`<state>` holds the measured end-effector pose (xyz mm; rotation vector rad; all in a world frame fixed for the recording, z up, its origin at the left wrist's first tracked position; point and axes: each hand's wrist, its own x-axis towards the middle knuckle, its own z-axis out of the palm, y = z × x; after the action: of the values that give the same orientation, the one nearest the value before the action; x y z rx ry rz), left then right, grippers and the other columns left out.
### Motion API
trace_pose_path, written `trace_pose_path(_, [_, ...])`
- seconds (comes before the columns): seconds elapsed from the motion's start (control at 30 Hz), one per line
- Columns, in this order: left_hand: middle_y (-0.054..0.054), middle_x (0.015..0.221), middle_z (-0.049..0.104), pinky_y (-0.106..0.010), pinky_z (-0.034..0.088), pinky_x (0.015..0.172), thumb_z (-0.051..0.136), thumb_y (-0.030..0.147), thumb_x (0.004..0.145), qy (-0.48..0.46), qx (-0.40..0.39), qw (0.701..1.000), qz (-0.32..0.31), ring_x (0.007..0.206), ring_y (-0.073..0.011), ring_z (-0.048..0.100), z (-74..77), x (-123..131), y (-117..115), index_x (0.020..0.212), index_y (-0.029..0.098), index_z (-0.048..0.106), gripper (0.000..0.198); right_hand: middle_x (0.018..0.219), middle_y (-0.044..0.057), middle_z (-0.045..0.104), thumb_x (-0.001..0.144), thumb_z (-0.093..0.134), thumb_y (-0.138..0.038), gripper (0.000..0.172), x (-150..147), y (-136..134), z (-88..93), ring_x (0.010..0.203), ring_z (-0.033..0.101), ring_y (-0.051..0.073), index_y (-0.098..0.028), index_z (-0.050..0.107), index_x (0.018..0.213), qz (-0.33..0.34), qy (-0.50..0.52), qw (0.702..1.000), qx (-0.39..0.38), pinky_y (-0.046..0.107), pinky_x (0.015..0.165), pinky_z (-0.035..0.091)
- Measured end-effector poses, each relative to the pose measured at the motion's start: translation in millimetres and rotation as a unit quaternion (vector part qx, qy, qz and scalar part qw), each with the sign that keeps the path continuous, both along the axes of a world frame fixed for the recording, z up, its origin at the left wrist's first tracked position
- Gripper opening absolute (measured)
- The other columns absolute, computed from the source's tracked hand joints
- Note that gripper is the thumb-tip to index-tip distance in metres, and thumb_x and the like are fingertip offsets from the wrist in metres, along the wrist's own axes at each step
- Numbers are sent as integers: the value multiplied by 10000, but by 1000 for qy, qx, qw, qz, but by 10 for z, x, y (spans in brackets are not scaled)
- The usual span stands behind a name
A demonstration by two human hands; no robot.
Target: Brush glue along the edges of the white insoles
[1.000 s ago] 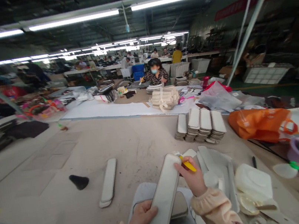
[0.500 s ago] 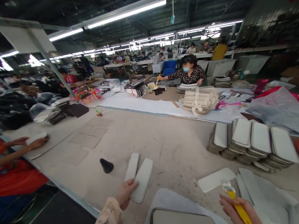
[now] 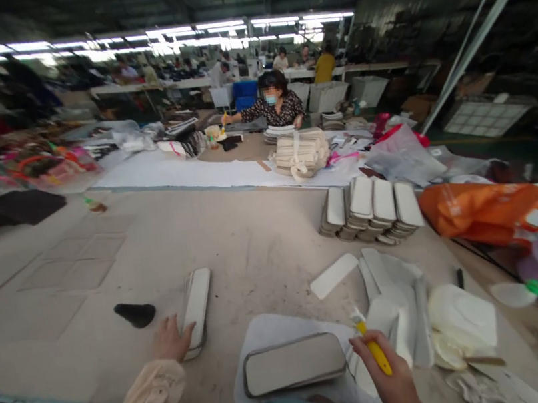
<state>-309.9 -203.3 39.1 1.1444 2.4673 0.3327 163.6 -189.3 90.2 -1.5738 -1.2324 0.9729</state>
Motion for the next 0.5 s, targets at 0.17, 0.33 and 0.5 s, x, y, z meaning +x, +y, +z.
trace_pose_path(0.17, [-151, 1462, 419, -410, 268, 1143, 477, 475, 830, -35, 64, 950, -304, 1385, -264, 323, 93, 917, -300, 1373, 107, 408, 659, 669, 11, 647, 780, 640, -519, 296, -19, -88, 41, 639, 634, 192, -230, 609, 834, 52, 10, 999, -11, 285, 621, 542])
trace_pose_path(0.33, [-76, 1559, 227, -506, 188, 1159, 588, 342, 703, -22, -64, 904, -422, 1448, -308, 122, 4, 1624, -488, 1459, 173, 299, 827, 579, -21, 583, 826, 579, -548, 331, 71, -201, 22, 543, 578, 166, -228, 612, 905, 21, 47, 999, -16, 279, 553, 502])
trace_pose_path(0.5, [-69, 1542, 246, -511, 247, 1127, 494, 334, 718, 31, -140, 878, -457, 1435, -294, 188, -178, 1689, -334, 1458, 155, 290, 788, 520, -29, 497, 835, 575, -536, 337, 675, -287, 86, 492, 497, 172, -221, 627, 941, -93, 43, 995, 19, 311, 498, 434])
